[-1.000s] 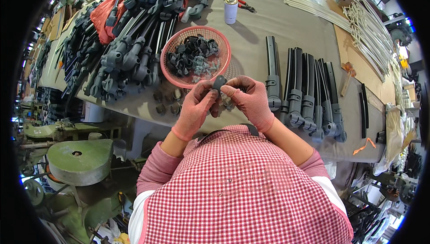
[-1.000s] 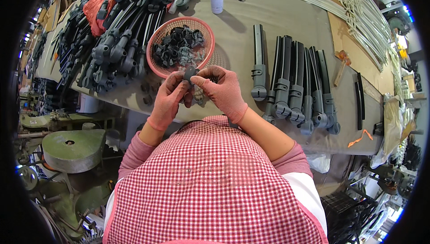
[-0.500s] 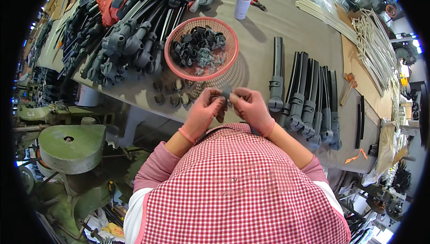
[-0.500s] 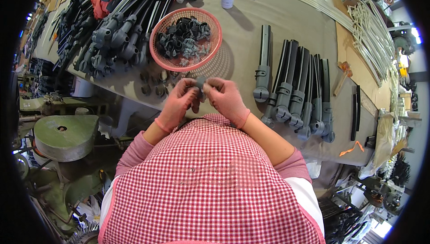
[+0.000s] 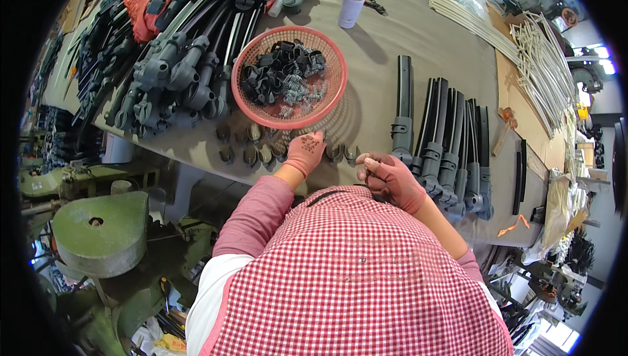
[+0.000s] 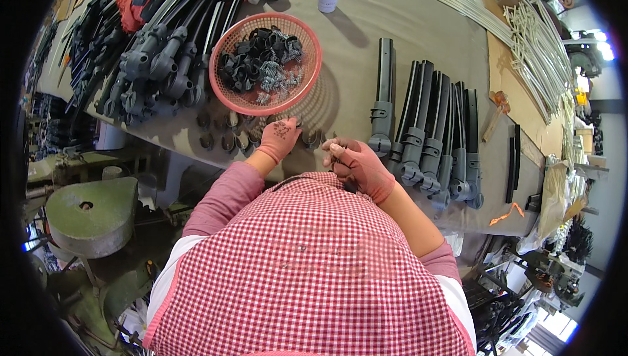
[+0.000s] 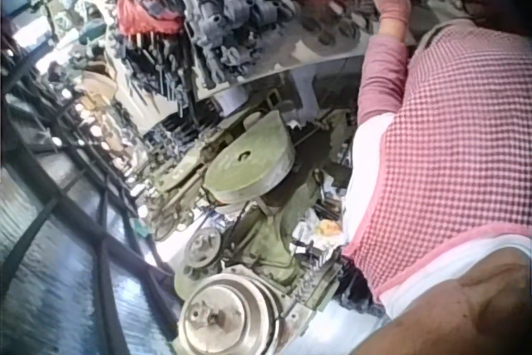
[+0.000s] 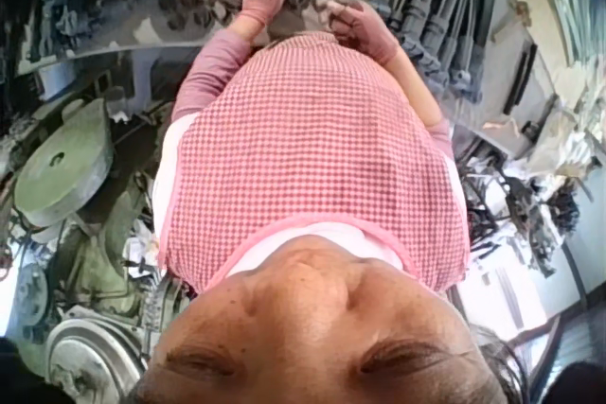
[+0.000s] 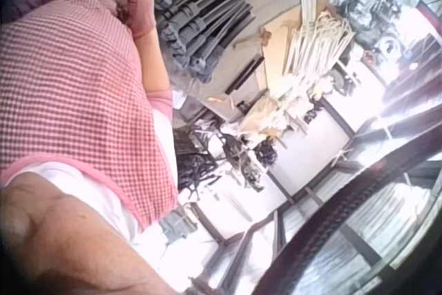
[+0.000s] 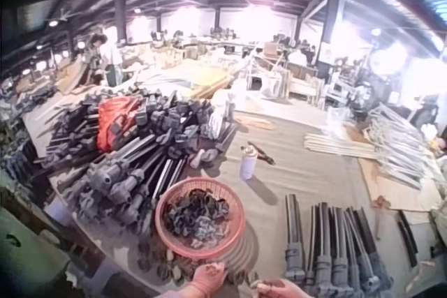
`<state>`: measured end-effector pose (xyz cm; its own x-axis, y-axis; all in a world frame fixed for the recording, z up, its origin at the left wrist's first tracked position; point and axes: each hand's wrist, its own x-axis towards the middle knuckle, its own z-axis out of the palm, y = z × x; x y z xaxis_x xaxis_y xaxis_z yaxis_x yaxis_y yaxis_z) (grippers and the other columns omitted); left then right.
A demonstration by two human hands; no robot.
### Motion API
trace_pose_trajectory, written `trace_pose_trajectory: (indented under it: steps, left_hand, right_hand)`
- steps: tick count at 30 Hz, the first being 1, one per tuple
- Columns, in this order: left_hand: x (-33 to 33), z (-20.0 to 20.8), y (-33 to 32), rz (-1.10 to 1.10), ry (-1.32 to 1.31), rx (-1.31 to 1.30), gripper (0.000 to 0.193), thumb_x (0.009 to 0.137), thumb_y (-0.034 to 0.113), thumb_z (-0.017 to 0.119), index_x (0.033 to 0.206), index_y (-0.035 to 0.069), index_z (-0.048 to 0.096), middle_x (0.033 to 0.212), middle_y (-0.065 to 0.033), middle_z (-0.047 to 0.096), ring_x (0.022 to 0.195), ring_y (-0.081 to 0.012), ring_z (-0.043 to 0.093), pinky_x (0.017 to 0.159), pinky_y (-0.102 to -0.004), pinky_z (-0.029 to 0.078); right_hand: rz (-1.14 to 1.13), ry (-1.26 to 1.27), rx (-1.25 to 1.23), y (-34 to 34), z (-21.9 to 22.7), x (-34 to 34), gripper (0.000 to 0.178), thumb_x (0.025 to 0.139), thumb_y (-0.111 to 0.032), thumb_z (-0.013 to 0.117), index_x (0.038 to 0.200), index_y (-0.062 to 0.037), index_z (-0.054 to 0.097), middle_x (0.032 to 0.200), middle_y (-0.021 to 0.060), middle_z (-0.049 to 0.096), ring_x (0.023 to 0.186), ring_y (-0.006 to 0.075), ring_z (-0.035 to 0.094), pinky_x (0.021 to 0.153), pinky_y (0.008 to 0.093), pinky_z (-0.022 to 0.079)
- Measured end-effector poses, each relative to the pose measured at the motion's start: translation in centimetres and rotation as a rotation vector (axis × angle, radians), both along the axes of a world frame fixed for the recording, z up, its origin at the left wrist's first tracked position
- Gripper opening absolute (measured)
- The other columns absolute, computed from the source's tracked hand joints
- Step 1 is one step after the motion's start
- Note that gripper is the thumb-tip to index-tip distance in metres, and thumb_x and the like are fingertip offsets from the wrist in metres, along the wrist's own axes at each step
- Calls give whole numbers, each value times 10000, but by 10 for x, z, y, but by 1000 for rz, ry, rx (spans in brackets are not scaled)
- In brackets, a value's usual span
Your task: The person assembles metal components by inserting small black plastic pieces into cylindrical metal rods and then placing the rods into a larger metal housing. The person repeats this process with multiple parts, handling them one at a time.
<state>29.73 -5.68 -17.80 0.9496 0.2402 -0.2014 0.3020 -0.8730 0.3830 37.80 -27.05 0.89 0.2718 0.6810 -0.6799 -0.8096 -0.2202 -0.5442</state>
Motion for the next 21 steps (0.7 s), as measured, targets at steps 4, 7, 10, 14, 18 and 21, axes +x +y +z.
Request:
trace_pose_trajectory:
  steps: [4,7,10,14,18,21]
  left_hand:
    - [7,10,-1,-34,29,65,343,931,324,617,1141,54,597,998,-143,698,887,-305,692,743,-411,549]
    - [-5,45,8,-170,-48,-66,288,935,323,611,1067,67,618,912,-135,700,804,-313,695,700,-417,547]
    - [7,68,49,21,-458,-43,211,932,291,603,847,101,572,789,-116,679,741,-297,695,635,-404,548]
    - [55,49,109,300,32,275,284,898,346,629,879,65,662,873,-139,715,833,-323,705,731,-442,559]
    - [73,19,126,287,162,263,308,901,346,603,949,64,719,966,-166,722,893,-336,705,796,-440,559]
    - [69,15,124,257,131,295,290,921,302,559,997,62,704,982,-173,720,901,-347,703,785,-449,561]
  right_hand:
    - [-8,-56,-44,0,3,3,246,1002,-278,592,1040,-36,611,731,25,605,490,27,372,431,182,283]
    - [-37,-158,-105,2,-5,6,222,982,-263,630,1003,-43,645,648,-29,552,496,27,393,437,188,278]
    - [-141,-152,-79,5,-13,10,235,984,-220,623,1094,-15,654,725,-36,559,555,27,426,475,185,298]
    - [-233,-8,30,8,-15,12,280,984,-169,600,1186,22,636,867,10,609,678,38,482,565,173,358]
    - [-225,-85,-41,9,-6,11,227,939,-138,667,1104,17,668,836,12,622,649,44,475,560,182,377]
    - [-262,-107,-74,10,2,12,179,903,-146,726,999,4,700,763,-16,597,603,37,450,519,186,354]
